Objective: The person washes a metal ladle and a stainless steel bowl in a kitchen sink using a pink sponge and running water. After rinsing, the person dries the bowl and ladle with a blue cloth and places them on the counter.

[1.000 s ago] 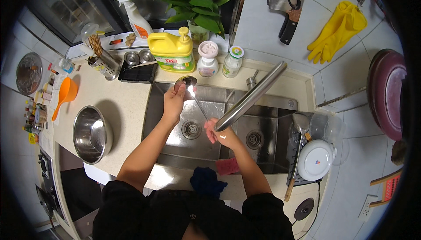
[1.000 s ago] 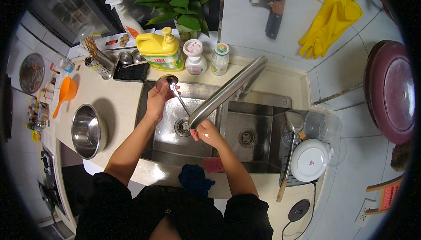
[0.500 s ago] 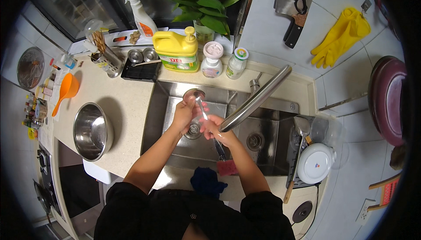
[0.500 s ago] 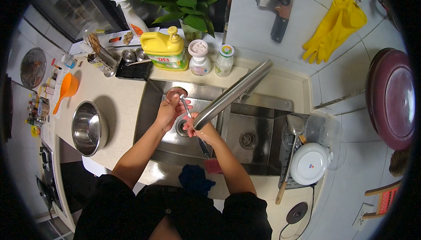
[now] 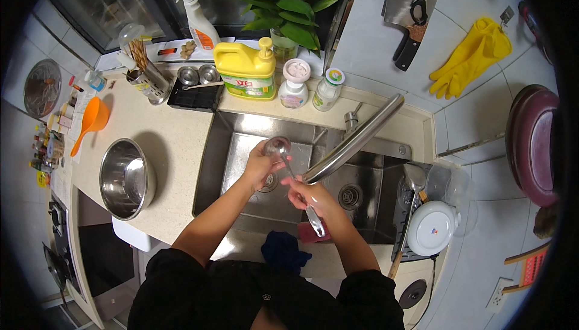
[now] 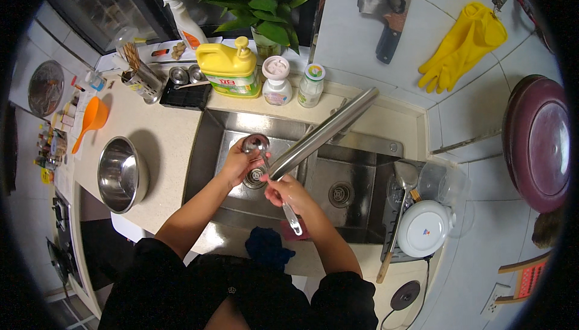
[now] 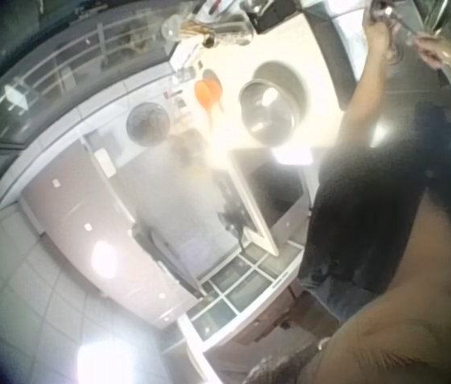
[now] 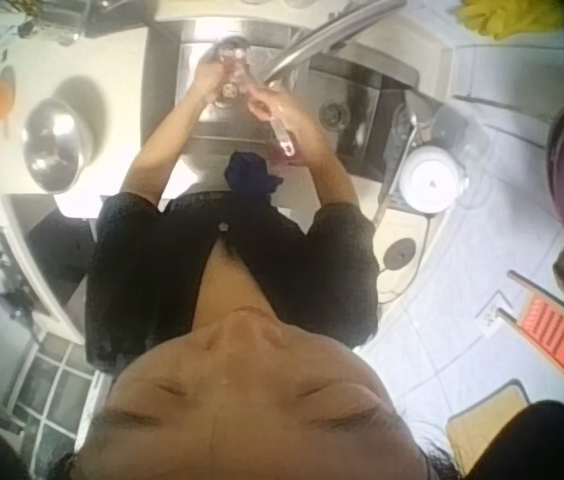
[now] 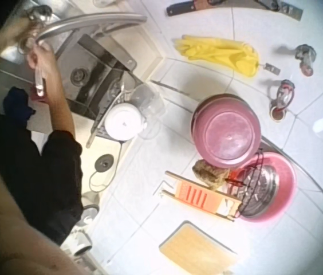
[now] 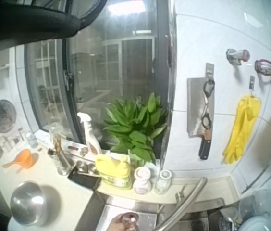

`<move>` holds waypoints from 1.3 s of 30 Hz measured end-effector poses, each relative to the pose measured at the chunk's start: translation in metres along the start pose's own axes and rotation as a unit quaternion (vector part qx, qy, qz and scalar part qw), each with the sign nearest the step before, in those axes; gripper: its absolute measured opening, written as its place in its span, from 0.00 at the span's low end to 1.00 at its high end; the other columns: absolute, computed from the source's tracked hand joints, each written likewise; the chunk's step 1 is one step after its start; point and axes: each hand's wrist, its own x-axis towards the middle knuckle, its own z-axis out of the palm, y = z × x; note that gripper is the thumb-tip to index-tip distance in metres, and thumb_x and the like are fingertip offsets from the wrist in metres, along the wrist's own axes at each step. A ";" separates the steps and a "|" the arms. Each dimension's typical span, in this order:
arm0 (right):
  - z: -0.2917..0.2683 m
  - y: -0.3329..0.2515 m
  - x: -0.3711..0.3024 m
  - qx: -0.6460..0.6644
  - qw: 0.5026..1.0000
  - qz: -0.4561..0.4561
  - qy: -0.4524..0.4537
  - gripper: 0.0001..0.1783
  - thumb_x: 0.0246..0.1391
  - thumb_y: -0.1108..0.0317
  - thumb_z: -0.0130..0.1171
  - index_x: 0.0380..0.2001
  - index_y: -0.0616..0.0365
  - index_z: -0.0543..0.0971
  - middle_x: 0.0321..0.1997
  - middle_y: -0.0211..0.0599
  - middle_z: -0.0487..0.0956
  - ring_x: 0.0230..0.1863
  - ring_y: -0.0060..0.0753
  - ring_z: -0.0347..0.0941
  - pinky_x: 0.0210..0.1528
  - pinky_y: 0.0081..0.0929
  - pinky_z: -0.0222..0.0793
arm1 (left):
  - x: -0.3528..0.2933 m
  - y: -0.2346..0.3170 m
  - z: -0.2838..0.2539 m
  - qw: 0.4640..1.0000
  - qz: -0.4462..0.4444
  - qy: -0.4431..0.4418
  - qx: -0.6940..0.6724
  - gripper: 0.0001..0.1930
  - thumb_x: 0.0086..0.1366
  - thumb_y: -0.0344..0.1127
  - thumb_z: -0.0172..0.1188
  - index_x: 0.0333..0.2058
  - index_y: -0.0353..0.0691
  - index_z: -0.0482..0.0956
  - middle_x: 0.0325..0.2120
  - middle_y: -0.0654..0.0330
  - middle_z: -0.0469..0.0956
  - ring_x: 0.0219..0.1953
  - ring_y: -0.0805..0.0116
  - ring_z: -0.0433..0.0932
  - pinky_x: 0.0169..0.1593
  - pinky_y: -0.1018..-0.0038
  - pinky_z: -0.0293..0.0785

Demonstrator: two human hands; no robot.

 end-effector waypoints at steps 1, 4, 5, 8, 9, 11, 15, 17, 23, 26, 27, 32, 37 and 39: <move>0.001 0.002 -0.007 -0.021 1.000 0.023 0.002 0.15 0.58 0.61 0.43 0.42 0.61 0.68 0.18 0.32 0.70 0.11 0.16 0.58 0.13 0.14 0.49 | -0.001 -0.001 -0.003 0.999 0.011 -0.018 0.044 0.15 0.57 0.22 0.49 0.44 0.35 0.66 0.35 0.57 0.73 0.37 0.67 0.75 0.39 0.76 0.75; 0.004 0.003 -0.024 -0.063 0.996 0.060 0.033 0.14 0.57 0.65 0.40 0.43 0.62 0.67 0.15 0.34 0.68 0.08 0.18 0.58 0.10 0.15 0.49 | -0.003 -0.016 -0.009 0.988 0.052 -0.072 0.128 0.15 0.56 0.20 0.52 0.43 0.36 0.70 0.33 0.57 0.74 0.32 0.71 0.76 0.30 0.78 0.77; 0.004 0.000 -0.031 -0.068 0.994 0.075 0.036 0.14 0.57 0.67 0.40 0.43 0.63 0.67 0.14 0.34 0.68 0.08 0.19 0.59 0.09 0.15 0.49 | -0.005 -0.019 -0.012 0.982 0.036 -0.099 0.159 0.13 0.56 0.21 0.52 0.42 0.35 0.70 0.31 0.59 0.74 0.30 0.72 0.76 0.29 0.79 0.76; -0.001 -0.007 -0.052 -0.073 0.991 0.106 0.018 0.15 0.56 0.69 0.38 0.44 0.65 0.65 0.14 0.36 0.69 0.08 0.21 0.60 0.09 0.17 0.51 | -0.019 -0.008 -0.003 0.943 0.008 -0.149 0.299 0.08 0.59 0.26 0.50 0.38 0.33 0.72 0.24 0.60 0.75 0.18 0.75 0.74 0.22 0.81 0.72; -0.003 -0.007 -0.056 -0.076 0.990 0.117 0.011 0.16 0.56 0.68 0.38 0.45 0.66 0.64 0.14 0.36 0.69 0.08 0.22 0.61 0.09 0.18 0.52 | -0.022 -0.004 0.003 0.922 0.003 -0.138 0.363 0.08 0.60 0.27 0.50 0.38 0.33 0.73 0.23 0.57 0.75 0.21 0.73 0.75 0.24 0.79 0.72; -0.005 -0.004 -0.062 -0.049 0.993 0.105 0.020 0.16 0.56 0.68 0.38 0.45 0.65 0.65 0.14 0.36 0.68 0.08 0.22 0.60 0.09 0.18 0.51 | -0.025 0.000 0.012 0.867 -0.002 -0.112 0.486 0.09 0.61 0.30 0.49 0.37 0.33 0.73 0.23 0.51 0.75 0.25 0.68 0.76 0.27 0.75 0.72; -0.006 -0.003 -0.067 0.000 0.994 0.108 0.028 0.15 0.57 0.68 0.38 0.44 0.65 0.65 0.13 0.35 0.68 0.08 0.21 0.59 0.08 0.18 0.50 | -0.024 -0.028 0.016 0.879 0.225 -0.088 0.411 0.10 0.61 0.30 0.47 0.39 0.33 0.71 0.22 0.49 0.73 0.30 0.50 0.75 0.38 0.66 0.70; -0.006 0.004 -0.069 0.011 0.995 0.087 0.039 0.15 0.57 0.67 0.38 0.44 0.64 0.65 0.13 0.35 0.67 0.08 0.21 0.58 0.08 0.18 0.50 | -0.017 -0.037 0.016 0.859 0.306 -0.093 0.399 0.10 0.62 0.30 0.47 0.41 0.33 0.70 0.27 0.49 0.74 0.32 0.54 0.76 0.37 0.69 0.71; 0.010 0.017 -0.074 -0.022 0.986 0.030 0.165 0.13 0.59 0.65 0.38 0.40 0.61 0.68 0.13 0.34 0.67 0.08 0.21 0.58 0.09 0.18 0.51 | -0.024 -0.045 0.025 0.982 -0.057 -0.102 0.151 0.11 0.60 0.26 0.47 0.43 0.31 0.67 0.37 0.53 0.72 0.38 0.63 0.76 0.37 0.76 0.75; 0.005 0.021 -0.075 -0.088 0.980 0.008 0.179 0.12 0.58 0.64 0.40 0.39 0.60 0.68 0.12 0.32 0.67 0.08 0.20 0.58 0.10 0.19 0.52 | -0.031 -0.047 0.028 0.991 -0.093 -0.095 -0.020 0.13 0.60 0.27 0.48 0.44 0.32 0.67 0.39 0.53 0.70 0.38 0.64 0.75 0.38 0.76 0.75; 0.003 0.024 -0.075 -0.111 0.977 -0.002 0.180 0.12 0.58 0.64 0.40 0.39 0.60 0.68 0.12 0.32 0.67 0.09 0.20 0.58 0.10 0.19 0.53 | -0.032 -0.048 0.028 0.986 -0.105 -0.091 -0.088 0.13 0.60 0.27 0.48 0.45 0.33 0.67 0.40 0.53 0.70 0.38 0.63 0.75 0.38 0.75 0.75; 0.004 0.028 -0.075 -0.219 0.952 -0.050 0.208 0.13 0.58 0.63 0.40 0.38 0.60 0.69 0.12 0.29 0.66 0.08 0.19 0.58 0.11 0.19 0.53 | -0.014 -0.083 0.003 0.984 0.126 -0.114 0.060 0.14 0.61 0.28 0.48 0.46 0.35 0.67 0.42 0.54 0.69 0.36 0.65 0.76 0.37 0.72 0.75; 0.006 0.015 -0.078 -0.115 0.984 0.025 0.136 0.13 0.59 0.63 0.41 0.38 0.60 0.69 0.11 0.29 0.66 0.08 0.19 0.56 0.10 0.18 0.51 | -0.036 -0.029 0.008 0.892 0.065 -0.118 0.431 0.14 0.61 0.26 0.45 0.46 0.33 0.66 0.36 0.53 0.73 0.27 0.66 0.77 0.33 0.74 0.74; -0.011 0.022 -0.074 0.023 0.995 0.035 0.092 0.13 0.59 0.63 0.41 0.39 0.61 0.69 0.11 0.29 0.65 0.08 0.19 0.55 0.09 0.18 0.49 | -0.039 -0.023 0.012 0.891 0.068 -0.123 0.432 0.13 0.61 0.26 0.44 0.46 0.31 0.66 0.30 0.52 0.75 0.23 0.66 0.77 0.30 0.75 0.74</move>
